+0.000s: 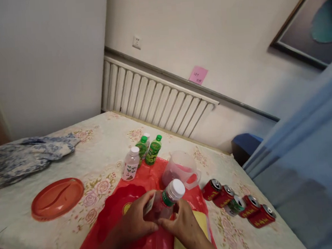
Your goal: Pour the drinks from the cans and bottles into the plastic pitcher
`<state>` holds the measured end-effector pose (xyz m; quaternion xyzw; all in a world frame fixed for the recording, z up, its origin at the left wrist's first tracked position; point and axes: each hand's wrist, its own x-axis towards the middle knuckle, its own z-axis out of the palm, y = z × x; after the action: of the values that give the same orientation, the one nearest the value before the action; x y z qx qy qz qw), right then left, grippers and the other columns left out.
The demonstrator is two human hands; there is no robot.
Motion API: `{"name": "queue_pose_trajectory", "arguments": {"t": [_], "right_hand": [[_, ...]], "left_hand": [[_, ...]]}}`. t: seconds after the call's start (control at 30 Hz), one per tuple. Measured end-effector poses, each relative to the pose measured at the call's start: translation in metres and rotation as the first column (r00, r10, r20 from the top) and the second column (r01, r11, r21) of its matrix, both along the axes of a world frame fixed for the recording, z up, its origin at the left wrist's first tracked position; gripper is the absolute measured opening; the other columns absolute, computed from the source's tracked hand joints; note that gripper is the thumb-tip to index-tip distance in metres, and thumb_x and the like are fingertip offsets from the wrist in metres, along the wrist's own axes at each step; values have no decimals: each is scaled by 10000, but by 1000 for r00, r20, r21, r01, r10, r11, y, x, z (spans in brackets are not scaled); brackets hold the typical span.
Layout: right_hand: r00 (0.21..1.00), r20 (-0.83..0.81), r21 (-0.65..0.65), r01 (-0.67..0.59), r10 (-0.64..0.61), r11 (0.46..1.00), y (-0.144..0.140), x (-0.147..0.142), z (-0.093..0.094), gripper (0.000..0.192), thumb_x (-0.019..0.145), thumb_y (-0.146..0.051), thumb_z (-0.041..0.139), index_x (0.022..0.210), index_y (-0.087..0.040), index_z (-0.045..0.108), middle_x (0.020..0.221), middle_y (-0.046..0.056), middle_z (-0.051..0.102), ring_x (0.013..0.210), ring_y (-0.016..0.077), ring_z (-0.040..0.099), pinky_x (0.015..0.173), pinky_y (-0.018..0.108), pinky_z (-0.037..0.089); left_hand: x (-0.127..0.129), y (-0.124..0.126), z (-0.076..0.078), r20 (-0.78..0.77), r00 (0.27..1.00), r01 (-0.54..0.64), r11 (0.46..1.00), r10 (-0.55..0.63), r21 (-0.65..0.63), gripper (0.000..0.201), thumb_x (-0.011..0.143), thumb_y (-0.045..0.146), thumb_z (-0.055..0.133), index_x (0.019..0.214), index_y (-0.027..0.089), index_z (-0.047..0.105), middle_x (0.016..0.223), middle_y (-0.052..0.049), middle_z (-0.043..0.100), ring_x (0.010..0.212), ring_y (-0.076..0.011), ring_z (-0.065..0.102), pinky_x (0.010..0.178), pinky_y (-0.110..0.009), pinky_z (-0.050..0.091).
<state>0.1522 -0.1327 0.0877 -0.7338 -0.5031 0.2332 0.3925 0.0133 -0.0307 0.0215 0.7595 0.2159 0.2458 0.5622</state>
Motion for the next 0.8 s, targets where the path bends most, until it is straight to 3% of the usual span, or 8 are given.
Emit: {"name": "queue_pose_trajectory", "arguments": {"t": [0.17,0.3,0.4,0.53,0.7,0.8], "right_hand": [[999,14,57,29,-30,998,-43,21,11,438,540,-100,720,964,-178,644,888,39,719,790,228,661,720,329,534],[991,28,39,132,-133,991,-79,45,19,417,530,-104,698,935,-182,636,875,52,716,789,241,654,721,344,530],[969,62,38,235,-237,971,-105,67,23,367,526,-122,688,885,-176,632,840,62,707,765,248,643,712,355,523],[945,65,111,311,-319,944,-141,101,20,336,558,-129,643,891,-174,636,824,55,708,731,233,638,678,337,515],[897,44,150,430,-441,890,-185,148,5,331,571,-177,635,902,-163,644,816,51,714,690,225,638,620,322,509],[848,47,160,515,-528,842,-213,178,-8,363,578,-230,648,937,-168,650,791,36,715,659,230,640,605,337,510]], "left_hand": [[27,-36,8,129,985,134,980,-115,-147,838,582,118,632,1375,273,411,1391,-39,552,1272,-276,507,1074,-381,405],[58,-62,-12,67,992,110,987,-103,-115,865,611,243,669,1423,290,375,1457,-58,492,1325,-327,458,1094,-462,390],[82,-75,-45,-103,995,9,999,-5,33,889,580,391,740,1398,227,435,1473,-123,465,1364,-369,401,1129,-494,342],[108,-82,-87,-192,979,-21,967,71,253,709,705,494,645,1334,191,524,1427,-143,517,1337,-338,451,1117,-476,380],[125,-82,-115,-232,914,-181,848,332,497,546,839,481,446,1247,150,592,1340,-137,597,1291,-299,512,1103,-490,403],[126,-82,-131,-217,891,-191,763,399,618,499,844,458,424,1181,154,632,1278,-129,645,1241,-299,556,1074,-487,436]]}}
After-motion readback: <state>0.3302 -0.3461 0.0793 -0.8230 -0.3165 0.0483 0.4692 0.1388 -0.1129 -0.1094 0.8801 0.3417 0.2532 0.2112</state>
